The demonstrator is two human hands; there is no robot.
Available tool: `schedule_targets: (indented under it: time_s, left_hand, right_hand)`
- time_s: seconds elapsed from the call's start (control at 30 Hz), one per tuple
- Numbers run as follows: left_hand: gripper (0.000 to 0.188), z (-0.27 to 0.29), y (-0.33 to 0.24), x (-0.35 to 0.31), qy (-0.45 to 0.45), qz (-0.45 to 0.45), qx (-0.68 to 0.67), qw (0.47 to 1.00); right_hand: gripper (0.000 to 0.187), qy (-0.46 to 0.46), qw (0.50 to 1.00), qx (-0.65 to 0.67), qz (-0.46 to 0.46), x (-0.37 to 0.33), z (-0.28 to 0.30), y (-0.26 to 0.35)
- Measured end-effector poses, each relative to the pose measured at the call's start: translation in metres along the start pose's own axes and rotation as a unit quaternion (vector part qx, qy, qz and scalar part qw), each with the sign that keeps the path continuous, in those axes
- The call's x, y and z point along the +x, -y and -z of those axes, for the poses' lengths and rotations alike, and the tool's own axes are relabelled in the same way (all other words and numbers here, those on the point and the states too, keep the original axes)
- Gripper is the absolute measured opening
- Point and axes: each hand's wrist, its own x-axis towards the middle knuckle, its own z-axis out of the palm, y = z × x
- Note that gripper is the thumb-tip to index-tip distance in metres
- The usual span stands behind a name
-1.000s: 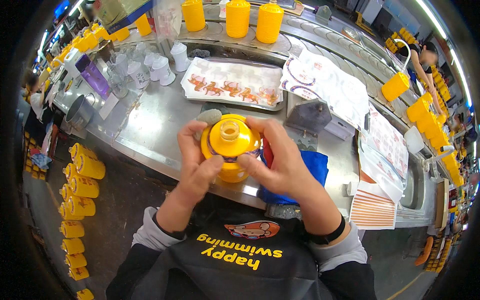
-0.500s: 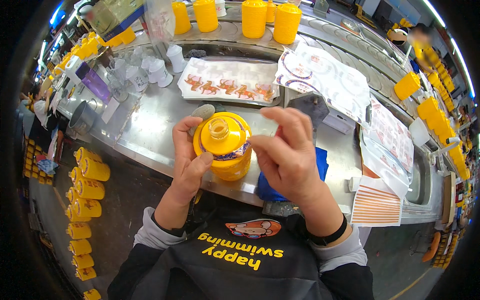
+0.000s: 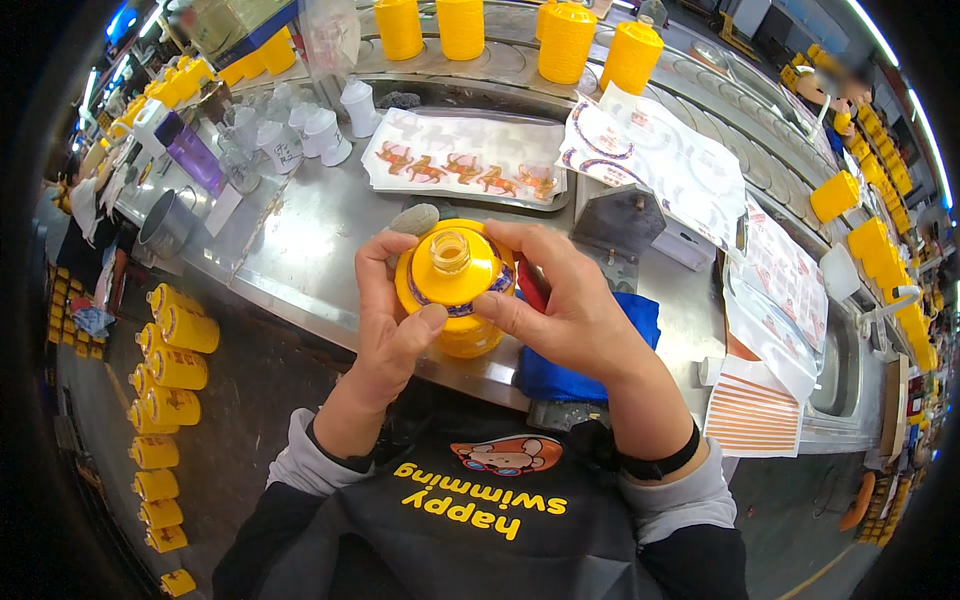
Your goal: The worker applies decorative and instructional labels to yellow textured bottles at a factory workstation.
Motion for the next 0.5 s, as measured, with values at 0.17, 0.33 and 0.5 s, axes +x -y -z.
schedule_targets:
  time_s: [0.17, 0.33, 0.5]
  left_hand:
    - [0.056, 0.002, 0.001, -0.001, -0.005, -0.01, 0.021, 1.0]
    - [0.056, 0.0, 0.004, -0.003, -0.006, -0.01, 0.03, 0.999]
    - [0.069, -0.016, 0.014, -0.018, -0.049, -0.055, 0.034, 0.997]
  right_hand:
    - [0.057, 0.032, 0.997, 0.042, -0.057, 0.003, 0.004, 0.003]
    - [0.051, 0.018, 0.991, 0.119, -0.057, 0.001, 0.004, -0.01]
    - [0.042, -0.001, 0.942, 0.3, -0.147, 0.004, -0.002, -0.015]
